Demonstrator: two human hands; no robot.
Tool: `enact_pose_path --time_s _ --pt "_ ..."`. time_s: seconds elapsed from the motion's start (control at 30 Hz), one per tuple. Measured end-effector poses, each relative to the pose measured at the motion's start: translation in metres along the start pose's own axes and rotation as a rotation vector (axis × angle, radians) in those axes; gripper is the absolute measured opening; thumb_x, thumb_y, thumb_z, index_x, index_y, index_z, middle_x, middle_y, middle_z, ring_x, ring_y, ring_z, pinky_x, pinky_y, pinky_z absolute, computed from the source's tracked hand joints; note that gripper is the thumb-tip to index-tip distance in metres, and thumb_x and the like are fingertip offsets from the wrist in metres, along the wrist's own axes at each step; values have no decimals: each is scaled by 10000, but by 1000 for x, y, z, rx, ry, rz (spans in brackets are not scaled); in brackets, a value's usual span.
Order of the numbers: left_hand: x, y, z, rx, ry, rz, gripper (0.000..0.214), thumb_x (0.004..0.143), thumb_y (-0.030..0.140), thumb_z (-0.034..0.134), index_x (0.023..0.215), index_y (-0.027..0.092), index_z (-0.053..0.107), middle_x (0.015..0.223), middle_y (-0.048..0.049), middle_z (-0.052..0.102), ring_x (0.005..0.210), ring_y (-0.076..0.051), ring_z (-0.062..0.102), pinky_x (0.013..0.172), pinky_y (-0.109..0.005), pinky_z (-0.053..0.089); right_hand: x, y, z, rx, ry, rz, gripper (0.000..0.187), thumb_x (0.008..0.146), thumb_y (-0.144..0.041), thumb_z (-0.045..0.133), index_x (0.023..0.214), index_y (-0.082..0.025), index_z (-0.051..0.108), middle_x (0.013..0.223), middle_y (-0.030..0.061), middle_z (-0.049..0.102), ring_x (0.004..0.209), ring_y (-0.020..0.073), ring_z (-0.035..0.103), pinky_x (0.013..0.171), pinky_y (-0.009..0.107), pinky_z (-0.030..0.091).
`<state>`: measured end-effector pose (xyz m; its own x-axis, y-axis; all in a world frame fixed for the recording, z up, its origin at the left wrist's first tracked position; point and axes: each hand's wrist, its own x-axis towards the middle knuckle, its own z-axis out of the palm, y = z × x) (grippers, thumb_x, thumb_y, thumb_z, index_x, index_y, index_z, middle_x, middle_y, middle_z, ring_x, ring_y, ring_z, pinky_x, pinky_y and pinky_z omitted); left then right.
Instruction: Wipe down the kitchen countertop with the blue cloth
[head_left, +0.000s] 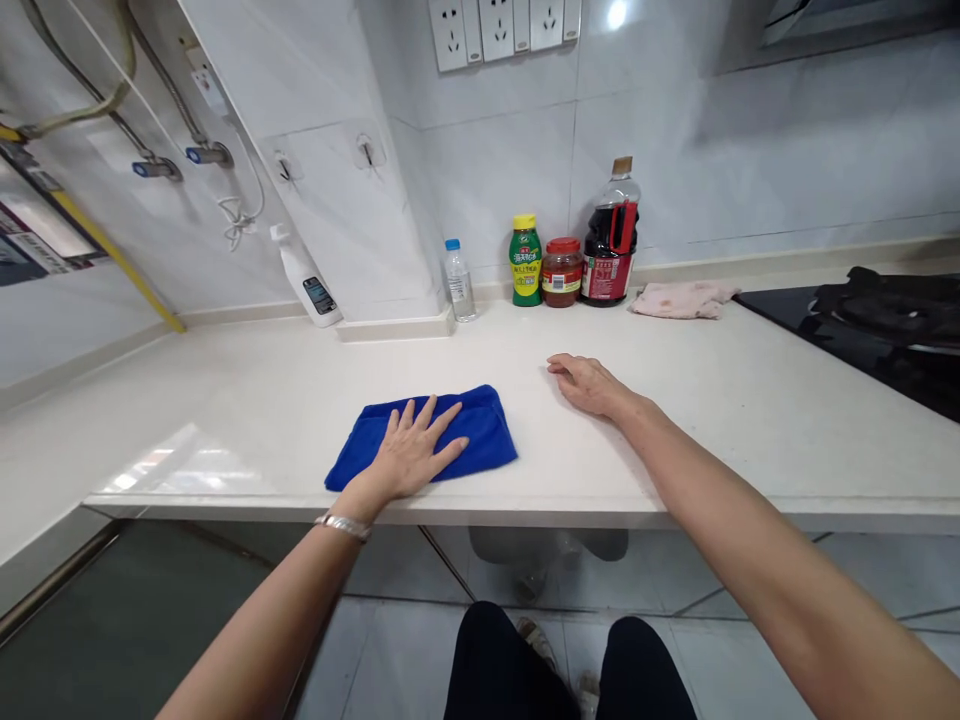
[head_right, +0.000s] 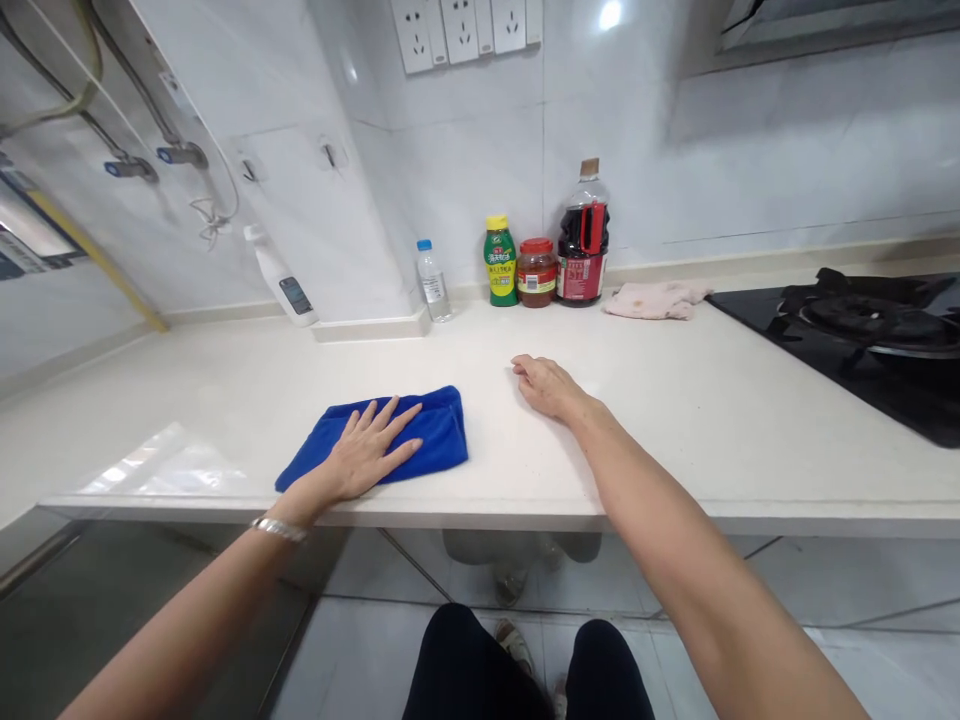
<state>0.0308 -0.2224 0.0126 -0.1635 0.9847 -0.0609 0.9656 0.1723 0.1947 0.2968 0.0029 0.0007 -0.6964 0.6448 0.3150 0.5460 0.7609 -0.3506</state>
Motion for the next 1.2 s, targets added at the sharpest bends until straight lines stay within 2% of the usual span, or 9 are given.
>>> enact_pose_path --time_s 0.1,0.17,0.3,0.43,0.6,0.7,0.83,0.97,1.2 --pt "-36 -15 -2 26 2 114 698 974 723 303 1597 412 250 1699 -42 179 1558 -400 143 1253 -676 179 -1 1 -1 37 -6 -11 462 916 -107 498 1367 -177 569 1267 104 723 1193 213 659 1075 370 483" --pt "-56 -22 4 55 60 201 659 990 686 325 1590 420 266 1689 -41 217 1548 -393 197 1235 -688 241 -2 0 -2 17 -18 -13 461 914 -112 508 1368 -166 567 1276 116 716 1199 222 655 1074 384 483" --pt "-85 -30 29 195 361 370 659 984 607 482 1582 385 318 1634 -79 361 1485 -389 368 1166 -666 407 -4 -5 -2 -59 -60 6 466 923 -146 523 1388 -152 548 1315 147 685 1232 252 630 1053 401 487" --pt "-91 -36 51 335 706 449 622 952 576 583 1510 323 479 1474 -112 573 1350 -352 551 1073 -550 533 -7 -4 2 -119 -76 12 476 933 -188 511 1407 -159 537 1343 162 661 1245 272 618 1060 413 478" --pt "-79 -50 63 318 928 606 618 967 701 405 1378 293 621 1246 -87 724 1191 -279 666 977 -430 581 -13 8 11 -157 -58 1 487 945 -264 472 1421 -181 534 1377 152 639 1274 289 608 1075 428 481" --pt "-79 -69 65 295 965 611 594 995 673 351 1360 297 632 1187 -68 747 1163 -239 681 992 -391 567 -16 12 11 -141 -64 -12 480 955 -305 460 1417 -198 532 1384 146 638 1255 292 622 1067 421 492" --pt "-89 -110 68 288 958 548 606 1001 678 305 1341 314 649 1166 -60 758 1137 -224 695 1005 -384 560 -21 11 9 -158 -78 -3 470 963 -313 440 1417 -224 523 1412 162 617 1270 293 612 1088 409 475" --pt "-96 -151 75 272 895 472 637 982 715 266 1327 360 667 1180 -55 756 1131 -237 698 1012 -406 556 -24 19 16 -207 -71 5 494 951 -354 408 1432 -281 486 1411 176 606 1270 322 606 1093 457 463" --pt "-105 -203 83 145 753 283 719 907 801 268 1278 370 707 1208 -59 745 1149 -271 680 1070 -447 503 -25 32 28 -246 -44 8 604 846 -334 435 1450 -346 443 1345 198 623 1237 353 615 1056 513 470"
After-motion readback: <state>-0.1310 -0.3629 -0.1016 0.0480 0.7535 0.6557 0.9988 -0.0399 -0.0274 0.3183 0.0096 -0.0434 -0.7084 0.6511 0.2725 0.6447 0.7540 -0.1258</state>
